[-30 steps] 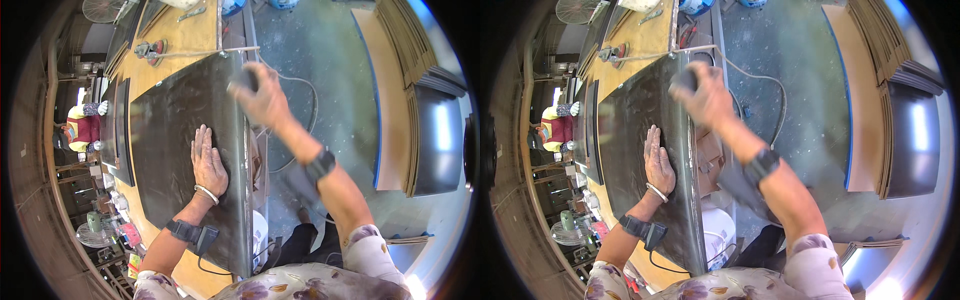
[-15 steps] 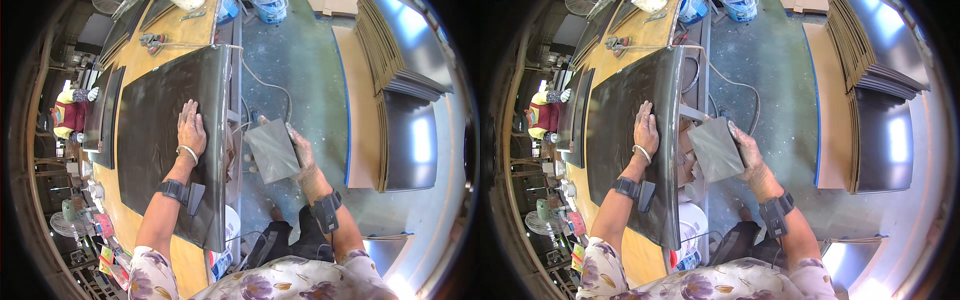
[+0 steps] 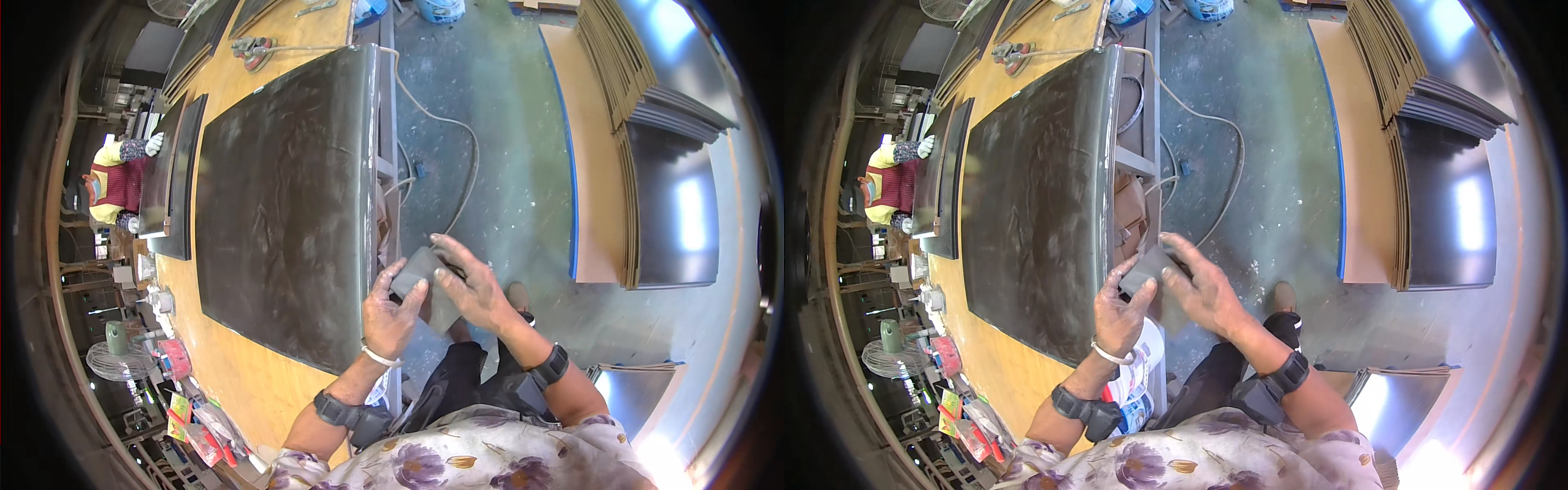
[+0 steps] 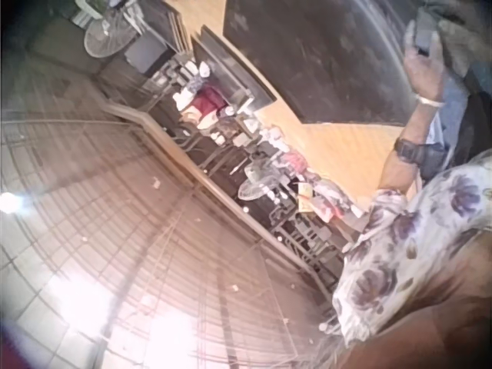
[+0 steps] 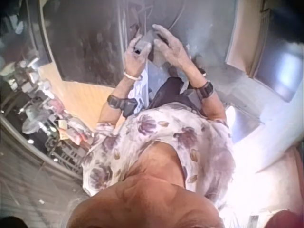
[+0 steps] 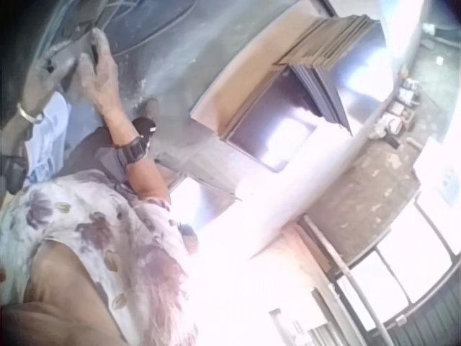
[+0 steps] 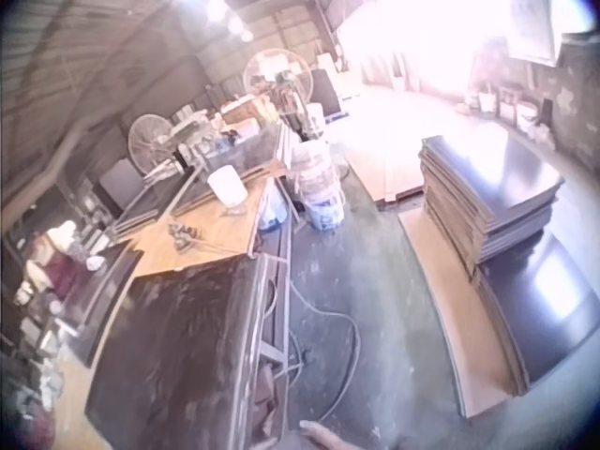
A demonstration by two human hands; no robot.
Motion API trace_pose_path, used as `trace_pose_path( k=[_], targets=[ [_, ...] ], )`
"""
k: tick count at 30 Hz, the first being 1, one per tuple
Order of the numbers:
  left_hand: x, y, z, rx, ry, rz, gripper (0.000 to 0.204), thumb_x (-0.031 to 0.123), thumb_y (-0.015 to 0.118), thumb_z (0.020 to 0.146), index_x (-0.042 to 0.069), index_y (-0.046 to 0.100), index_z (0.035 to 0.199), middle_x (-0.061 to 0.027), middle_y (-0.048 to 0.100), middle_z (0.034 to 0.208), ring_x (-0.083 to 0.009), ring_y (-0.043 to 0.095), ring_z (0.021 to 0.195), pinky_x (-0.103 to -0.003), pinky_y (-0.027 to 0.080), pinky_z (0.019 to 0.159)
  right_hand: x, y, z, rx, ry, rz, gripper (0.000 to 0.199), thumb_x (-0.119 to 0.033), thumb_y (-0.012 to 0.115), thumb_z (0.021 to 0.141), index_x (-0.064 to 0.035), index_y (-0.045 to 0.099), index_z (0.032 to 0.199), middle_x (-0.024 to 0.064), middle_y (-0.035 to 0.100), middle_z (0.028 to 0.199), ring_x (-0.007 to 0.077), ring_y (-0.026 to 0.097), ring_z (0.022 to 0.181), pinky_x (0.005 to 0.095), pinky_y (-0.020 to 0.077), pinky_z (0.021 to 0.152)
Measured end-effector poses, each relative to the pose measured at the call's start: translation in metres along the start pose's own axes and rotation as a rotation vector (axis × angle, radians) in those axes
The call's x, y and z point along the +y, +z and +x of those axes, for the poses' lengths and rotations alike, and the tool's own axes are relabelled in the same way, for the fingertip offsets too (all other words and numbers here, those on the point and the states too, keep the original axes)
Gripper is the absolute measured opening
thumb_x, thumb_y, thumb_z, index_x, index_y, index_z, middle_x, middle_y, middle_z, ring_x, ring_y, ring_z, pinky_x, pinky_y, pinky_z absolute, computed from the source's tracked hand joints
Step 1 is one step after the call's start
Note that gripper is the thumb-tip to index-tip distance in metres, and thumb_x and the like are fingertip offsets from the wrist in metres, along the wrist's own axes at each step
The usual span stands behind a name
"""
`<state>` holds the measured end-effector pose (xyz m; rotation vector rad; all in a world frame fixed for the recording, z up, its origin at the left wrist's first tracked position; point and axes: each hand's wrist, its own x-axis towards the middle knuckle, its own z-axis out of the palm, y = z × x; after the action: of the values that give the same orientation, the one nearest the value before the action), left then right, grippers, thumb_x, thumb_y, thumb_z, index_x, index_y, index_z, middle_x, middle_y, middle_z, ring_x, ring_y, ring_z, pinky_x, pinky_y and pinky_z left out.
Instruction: Moving, sanding the edges with a block, and using a power sander on dark furniture panels.
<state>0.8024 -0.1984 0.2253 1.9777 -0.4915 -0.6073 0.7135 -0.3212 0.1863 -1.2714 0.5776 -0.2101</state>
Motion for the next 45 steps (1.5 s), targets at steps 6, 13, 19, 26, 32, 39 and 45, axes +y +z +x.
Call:
trace_pose_path(
  k=[6,13,19,26,32,39,45],
  targets=[
    [0.01,0.005,0.015,-0.123,-0.204,0.117,0.037,0.022,0.057,0.089,-0.004,0.055,0.115,-0.0152,0.066,0.09,-0.0209,0.064,0.078,-0.031,0.049,0.068,-0.011,-0.009,-0.007,-0.282,-0.151,-0.537,0.099,-0.032,0.075,0.068,-0.0113,0.013,0.142,0.0304,0.02,0.137,0.0448,0.028,0.126,0.0451,0.031,0.103],
    [0.022,-0.035,0.009,-0.511,0.598,1.223,0.067,0.034,0.064,0.077,0.009,0.039,0.133,-0.011,0.032,0.142,-0.0273,0.027,0.133,-0.054,0.012,0.108,0.051,-0.025,-0.026,-0.295,0.004,-0.312,0.099,-0.026,0.075,0.064,-0.0177,0.014,0.142,0.0276,0.026,0.133,0.0453,0.033,0.122,0.0429,0.0337,0.101],
    [0.011,-0.064,0.072,-0.584,0.584,1.348,0.064,0.02,0.057,0.082,0.008,0.029,0.139,-0.0155,0.021,0.146,-0.0354,0.014,0.136,-0.054,0.006,0.108,0.094,-0.037,-0.042,-0.223,0.123,-0.246,0.096,-0.026,0.076,0.064,-0.0196,0.019,0.141,0.026,0.027,0.133,0.0437,0.032,0.124,0.0441,0.0327,0.102],
    [0.023,-0.039,0.192,-0.265,0.568,1.181,0.062,0.022,0.043,0.09,0.013,0.015,0.144,-0.0136,0.009,0.15,-0.0347,0.009,0.138,-0.054,0.008,0.108,0.099,-0.081,-0.033,-0.134,0.157,-0.27,0.096,-0.023,0.077,0.064,-0.0211,0.021,0.141,0.0255,0.026,0.135,0.0424,0.033,0.123,0.0429,0.0333,0.102],
    [0.03,-0.02,0.259,-0.087,0.485,1.125,0.057,0.032,0.035,0.094,0.011,0.016,0.143,-0.0101,0.013,0.15,-0.0293,0.011,0.138,-0.049,0.01,0.109,0.105,-0.095,-0.023,-0.035,0.122,-0.197,0.099,-0.019,0.076,0.065,-0.0096,0.016,0.142,0.0226,0.026,0.138,0.0357,0.022,0.132,0.0411,0.0227,0.108],
    [0.015,-0.029,0.213,-0.021,0.47,1.091,0.058,0.029,0.04,0.092,0.009,0.021,0.142,-0.0114,0.018,0.148,-0.0291,0.015,0.137,-0.046,0.011,0.11,0.1,-0.071,-0.029,0.009,0.077,-0.244,0.098,-0.02,0.076,0.065,-0.012,0.016,0.143,0.0217,0.028,0.131,0.035,0.028,0.126,0.0425,0.0266,0.105],
    [-0.015,-0.057,0.1,-0.084,0.472,1.078,0.066,0.032,0.044,0.088,0.006,0.017,0.143,-0.0152,0.017,0.148,-0.0313,0.014,0.137,-0.048,0.008,0.11,0.096,-0.047,-0.043,-0.049,0.05,-0.235,0.094,-0.015,0.074,0.065,-0.014,0.02,0.142,0.0197,0.03,0.13,0.0356,0.031,0.124,0.0401,0.0299,0.103]
  ],
)
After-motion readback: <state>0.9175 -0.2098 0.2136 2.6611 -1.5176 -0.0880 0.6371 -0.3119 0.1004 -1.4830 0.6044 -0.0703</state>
